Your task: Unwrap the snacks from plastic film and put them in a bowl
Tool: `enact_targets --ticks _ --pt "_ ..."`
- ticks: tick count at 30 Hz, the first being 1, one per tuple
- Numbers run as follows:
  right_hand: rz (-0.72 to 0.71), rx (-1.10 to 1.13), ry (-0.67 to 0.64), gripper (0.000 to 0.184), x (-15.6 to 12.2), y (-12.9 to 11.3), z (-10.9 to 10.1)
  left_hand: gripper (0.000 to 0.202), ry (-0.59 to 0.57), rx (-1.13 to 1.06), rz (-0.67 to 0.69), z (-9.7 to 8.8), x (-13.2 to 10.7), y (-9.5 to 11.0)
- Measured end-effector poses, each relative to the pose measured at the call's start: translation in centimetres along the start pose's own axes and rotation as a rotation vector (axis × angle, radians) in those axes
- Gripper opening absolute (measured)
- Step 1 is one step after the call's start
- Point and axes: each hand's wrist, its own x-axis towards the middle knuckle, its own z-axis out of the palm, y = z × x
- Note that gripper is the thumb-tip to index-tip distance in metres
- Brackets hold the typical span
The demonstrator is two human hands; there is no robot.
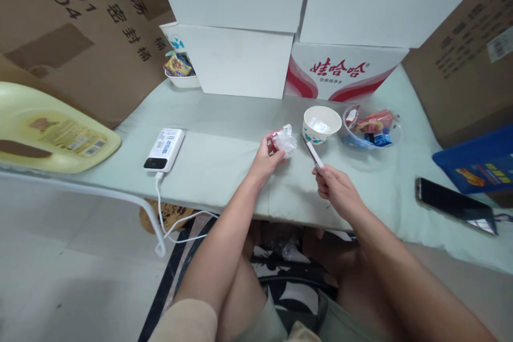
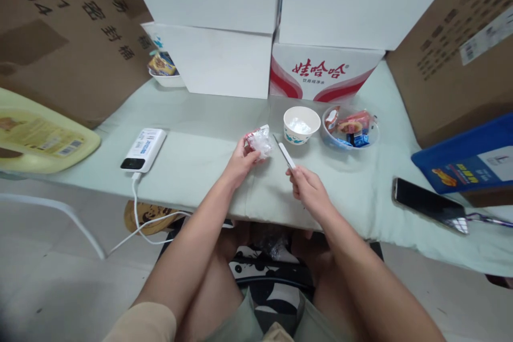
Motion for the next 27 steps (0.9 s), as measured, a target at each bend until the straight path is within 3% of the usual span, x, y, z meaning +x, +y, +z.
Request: enact_targets --ticks 4,7,10,12,16,19,21,24,27 --pt "-0.020 -0.095 -0.001 0.048 1.7 0.2 2.2 0.055 -0.056 0.008 0.029 0.2 -0.1 -0.1" --pt "-0.015 -0.291 0.004 0.048 1.4 1.3 1.6 0.056 0.011 -0.144 0.049 -0.2 0.1 0.4" --pt "-0.037 -0.493 0.039 0.051 0.0 2.1 -1.0 0.063 0.091 -0.269 0.059 -0.9 0.3 1.1" --pt "-0.098 -0.646 0.128 0.052 -0.9 2.1 -3.3 0.070 0.077 -0.281 0.035 -1.1 0.2 1.4" --pt "-0.196 -1.114 0.359 0.047 -1.3 1.6 -7.3 0.067 -0.077 -0.184 -0.072 -1.0 -0.3 1.2" --pt "-0.202 -1.345 0.487 0.044 -1.2 1.8 -8.3 0.060 -0.197 -0.099 -0.189 -0.5 -0.8 0.9" --pt "-0.345 -1.298 0.475 0.046 -1.2 2.1 -7.5 0.061 -0.274 -0.034 -0.280 -0.1 -1.1 0.8" --pt "-0.598 -1.057 0.268 0.057 -1.1 1.8 -4.8 0.070 -0.381 0.068 -0.365 0.2 -1.6 0.8" --pt "-0.629 -0.825 0.160 0.060 -0.4 0.9 -1.9 0.078 -0.430 0.199 -0.381 0.2 -1.8 0.8"
